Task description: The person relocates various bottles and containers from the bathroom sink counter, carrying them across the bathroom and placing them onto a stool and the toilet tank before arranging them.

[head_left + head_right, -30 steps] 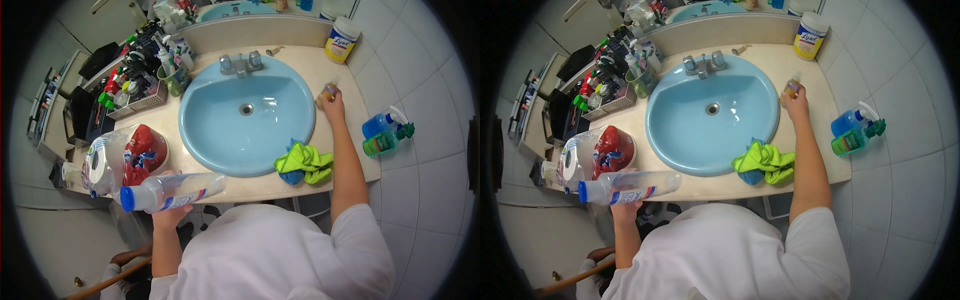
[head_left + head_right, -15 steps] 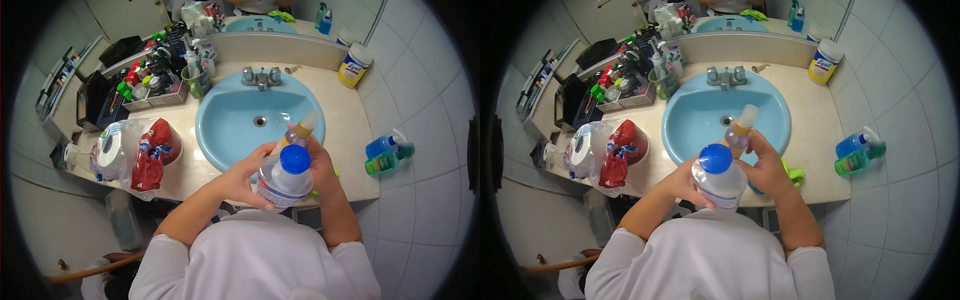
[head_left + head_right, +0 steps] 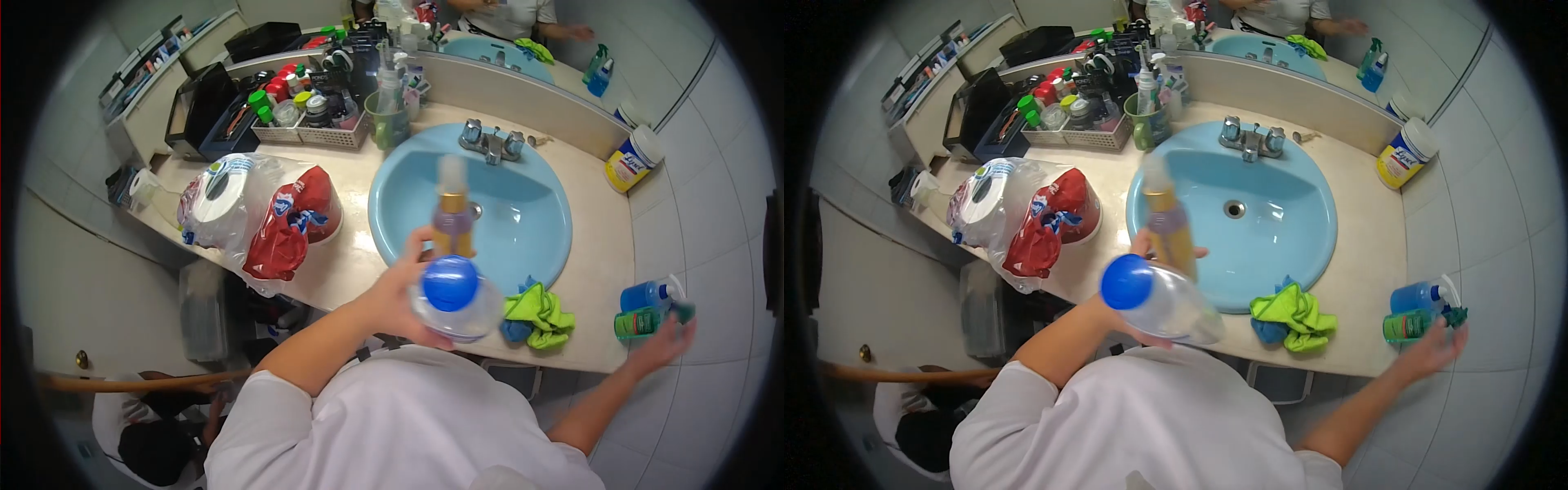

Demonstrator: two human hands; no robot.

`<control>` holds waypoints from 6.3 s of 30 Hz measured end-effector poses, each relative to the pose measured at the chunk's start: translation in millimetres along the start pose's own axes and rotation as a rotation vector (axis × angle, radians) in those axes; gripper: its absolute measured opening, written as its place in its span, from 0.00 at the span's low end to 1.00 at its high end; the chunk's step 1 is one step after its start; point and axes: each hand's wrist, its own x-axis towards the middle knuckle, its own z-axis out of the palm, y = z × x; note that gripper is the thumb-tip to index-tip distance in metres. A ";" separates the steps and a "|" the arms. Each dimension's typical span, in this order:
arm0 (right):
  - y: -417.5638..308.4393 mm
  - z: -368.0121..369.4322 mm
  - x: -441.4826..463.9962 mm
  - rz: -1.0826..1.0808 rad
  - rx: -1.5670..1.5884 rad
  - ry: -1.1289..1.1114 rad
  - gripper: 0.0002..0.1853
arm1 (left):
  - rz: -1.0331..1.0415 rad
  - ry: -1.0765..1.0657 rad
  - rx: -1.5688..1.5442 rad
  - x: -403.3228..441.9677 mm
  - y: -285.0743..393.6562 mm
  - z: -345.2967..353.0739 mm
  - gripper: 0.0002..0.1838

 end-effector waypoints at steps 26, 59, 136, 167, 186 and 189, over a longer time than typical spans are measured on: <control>78.6 -55.4 -54.2 0.399 0.062 -0.204 0.25 | -0.239 0.086 0.258 -36.6 11.5 -18.7 0.54; -431.2 -401.2 -608.0 1.342 -0.751 0.564 0.32 | -0.419 -1.164 -0.560 -208.5 60.2 151.1 0.54; -581.9 -879.4 -966.6 1.232 -0.825 2.317 0.36 | 0.563 -1.567 -0.008 -1050.6 300.7 734.6 0.37; -572.7 -1328.5 -1084.7 1.546 -0.861 1.209 0.35 | 0.187 -1.025 0.688 -1028.5 248.2 695.5 0.30; -643.3 -1389.6 -1137.6 1.623 -1.037 1.339 0.32 | 0.402 -1.131 0.348 -1136.5 329.9 854.6 0.34; -657.7 -1402.1 -1154.7 1.583 -0.925 1.294 0.31 | 0.270 -1.024 0.389 -1153.0 336.8 839.0 0.36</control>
